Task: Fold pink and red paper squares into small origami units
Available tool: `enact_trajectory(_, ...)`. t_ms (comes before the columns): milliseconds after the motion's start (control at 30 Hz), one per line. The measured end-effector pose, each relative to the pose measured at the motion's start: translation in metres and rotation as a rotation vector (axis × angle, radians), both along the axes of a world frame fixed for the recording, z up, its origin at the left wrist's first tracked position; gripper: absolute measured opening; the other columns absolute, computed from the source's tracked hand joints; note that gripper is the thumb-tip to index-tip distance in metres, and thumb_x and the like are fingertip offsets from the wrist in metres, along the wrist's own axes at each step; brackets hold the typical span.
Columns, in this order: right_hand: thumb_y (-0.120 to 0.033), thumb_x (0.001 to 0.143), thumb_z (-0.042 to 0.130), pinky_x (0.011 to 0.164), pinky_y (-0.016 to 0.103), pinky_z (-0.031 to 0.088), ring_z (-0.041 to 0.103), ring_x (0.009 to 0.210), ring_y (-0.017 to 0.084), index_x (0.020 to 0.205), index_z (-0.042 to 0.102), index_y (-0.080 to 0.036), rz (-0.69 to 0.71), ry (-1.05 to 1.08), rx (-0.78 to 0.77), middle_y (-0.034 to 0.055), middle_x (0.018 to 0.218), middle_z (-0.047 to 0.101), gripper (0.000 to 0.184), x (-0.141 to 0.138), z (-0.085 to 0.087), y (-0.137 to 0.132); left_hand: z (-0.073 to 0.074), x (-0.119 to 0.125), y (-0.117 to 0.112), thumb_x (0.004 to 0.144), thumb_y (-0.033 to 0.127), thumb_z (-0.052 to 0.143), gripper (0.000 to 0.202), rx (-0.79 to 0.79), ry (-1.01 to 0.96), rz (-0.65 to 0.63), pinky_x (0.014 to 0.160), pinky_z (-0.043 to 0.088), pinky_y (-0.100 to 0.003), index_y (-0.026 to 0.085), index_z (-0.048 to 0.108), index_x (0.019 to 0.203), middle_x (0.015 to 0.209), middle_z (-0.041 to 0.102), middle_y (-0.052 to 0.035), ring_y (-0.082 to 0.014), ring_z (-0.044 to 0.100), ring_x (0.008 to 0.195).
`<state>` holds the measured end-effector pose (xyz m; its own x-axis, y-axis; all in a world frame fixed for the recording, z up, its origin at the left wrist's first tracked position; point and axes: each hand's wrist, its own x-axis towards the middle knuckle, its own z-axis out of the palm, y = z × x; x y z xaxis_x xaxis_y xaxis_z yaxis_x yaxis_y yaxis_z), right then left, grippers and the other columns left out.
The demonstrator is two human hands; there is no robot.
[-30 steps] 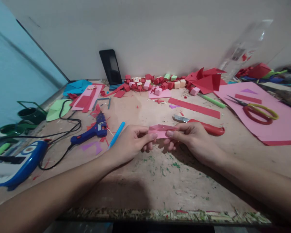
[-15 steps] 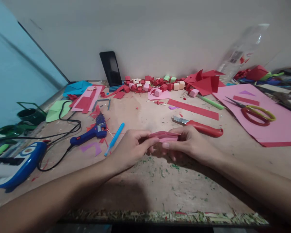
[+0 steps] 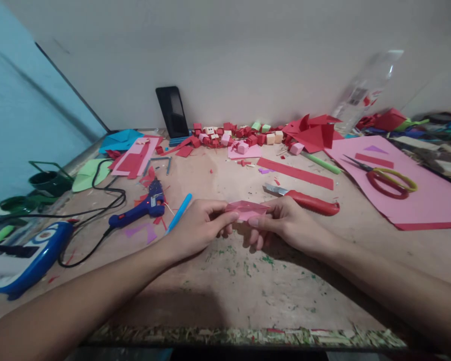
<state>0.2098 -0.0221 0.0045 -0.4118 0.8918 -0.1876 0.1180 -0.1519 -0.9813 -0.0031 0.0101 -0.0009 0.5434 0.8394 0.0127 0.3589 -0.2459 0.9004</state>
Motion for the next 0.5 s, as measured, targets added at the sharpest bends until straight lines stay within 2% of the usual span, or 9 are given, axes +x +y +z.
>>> enact_trajectory(267,-0.054,0.087,0.076,0.056,0.026,0.050,0.074,0.063,0.019,0.076,0.077,-0.014,0.009,0.054,-0.017,0.0126,0.075,0.081,0.041,0.0016,-0.0004,0.0003,-0.0002,-0.0014,0.0001,0.093,0.040,0.061,0.038,-0.103,-0.087,0.013,0.052,0.039,-0.021,0.015,0.063,0.064,0.057,0.062,-0.0005,-0.0107,0.054,0.052)
enact_trajectory(333,-0.055,0.086,0.076,0.056,0.027,0.049,0.073,0.061,0.019,0.074,0.076,-0.015,0.011,0.071,-0.028,0.0119,0.070,0.079,0.042,0.0013,-0.0015,-0.0002,-0.0006,-0.0027,0.0005,0.092,0.046,0.063,0.041,-0.141,-0.114,-0.005,0.050,0.038,-0.021,0.015,0.064,0.065,0.057,0.061,-0.0008,-0.0116,0.055,0.051)
enact_trajectory(500,-0.059,0.081,0.079,0.062,0.028,0.055,0.073,0.061,0.019,0.079,0.078,-0.011,-0.006,0.108,-0.013,0.0120,0.071,0.079,0.047,-0.0022,-0.0041,-0.0017,-0.0003,-0.0041,0.0010,0.090,0.053,0.065,0.047,-0.174,-0.140,0.009,0.052,0.036,-0.022,0.014,0.064,0.065,0.056,0.059,-0.0005,-0.0109,0.050,0.051)
